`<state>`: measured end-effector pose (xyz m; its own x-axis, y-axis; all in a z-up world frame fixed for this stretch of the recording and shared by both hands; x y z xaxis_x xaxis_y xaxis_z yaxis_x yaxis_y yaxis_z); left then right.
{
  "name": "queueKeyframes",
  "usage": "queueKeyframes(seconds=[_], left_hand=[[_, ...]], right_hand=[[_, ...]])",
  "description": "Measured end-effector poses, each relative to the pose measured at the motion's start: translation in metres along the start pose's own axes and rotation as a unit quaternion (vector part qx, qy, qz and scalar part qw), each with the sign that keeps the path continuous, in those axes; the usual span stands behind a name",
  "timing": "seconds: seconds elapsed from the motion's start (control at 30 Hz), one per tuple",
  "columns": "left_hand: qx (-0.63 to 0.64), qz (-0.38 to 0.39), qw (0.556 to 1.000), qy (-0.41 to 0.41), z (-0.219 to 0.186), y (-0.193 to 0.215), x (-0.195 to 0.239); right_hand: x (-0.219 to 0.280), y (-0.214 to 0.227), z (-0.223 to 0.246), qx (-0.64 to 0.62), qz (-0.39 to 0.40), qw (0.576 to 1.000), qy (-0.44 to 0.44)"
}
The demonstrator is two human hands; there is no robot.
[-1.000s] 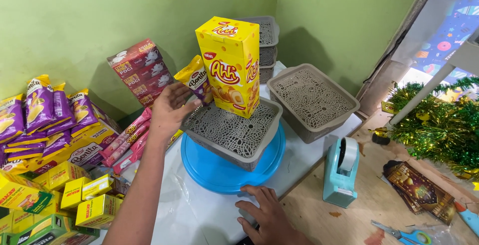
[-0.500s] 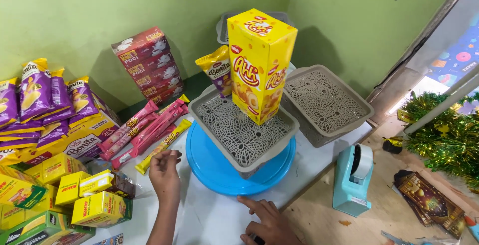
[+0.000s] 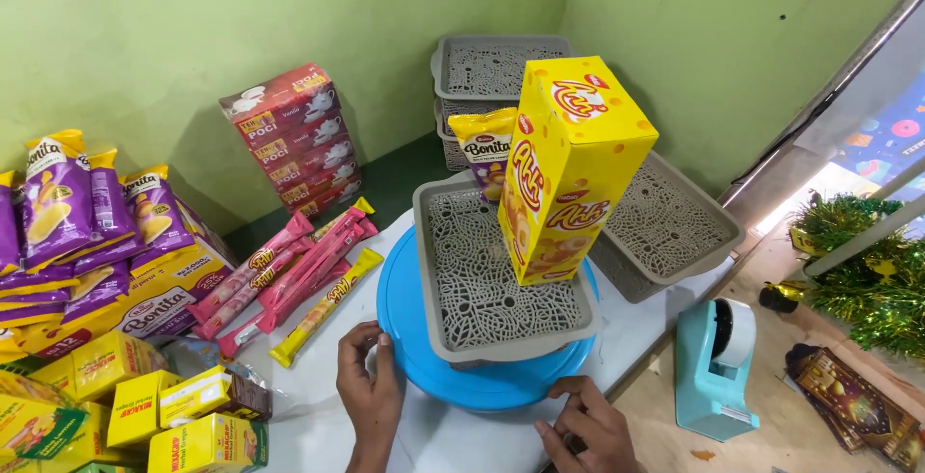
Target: Organizing and taping various snack packages into plastic baskets for retail or gift sets.
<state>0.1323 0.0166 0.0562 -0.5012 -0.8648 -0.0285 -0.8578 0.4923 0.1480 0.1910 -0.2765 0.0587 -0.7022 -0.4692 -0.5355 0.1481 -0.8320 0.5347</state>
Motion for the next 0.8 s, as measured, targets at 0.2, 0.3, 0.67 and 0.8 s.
queueKeyframes(seconds=[0.2, 0.3, 0.67, 0.8], left_hand=[[0.027, 0.021, 0.999, -0.012, -0.002, -0.002, -0.002], [0.034, 0.025, 0.999, -0.004, -0.004, -0.001, 0.000], [0.024, 0.002, 0.997, -0.072, -0.007, 0.003, -0.003], [0.068, -0.064, 0.971, -0.219, -0.066, 0.009, -0.012]], right_hand=[[-0.010, 0.007, 0.005, 0.017, -0.037, 0.995, -0.095], [-0.012, 0.008, 0.000, 0.028, -0.051, 0.994, -0.088], [-0.008, 0.005, -0.014, 0.040, -0.021, 0.991, -0.127], [-0.008, 0.007, -0.019, 0.011, -0.028, 0.988, -0.152]])
Point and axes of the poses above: each hand's wrist, its own x-axis away from the middle knuckle, its own y-axis out of the back of the hand, z = x × y, the point moved 3 cm from there along -x, towards the middle knuckle, and after that the axes turned 2 degrees about y, right-handed, at the moved point
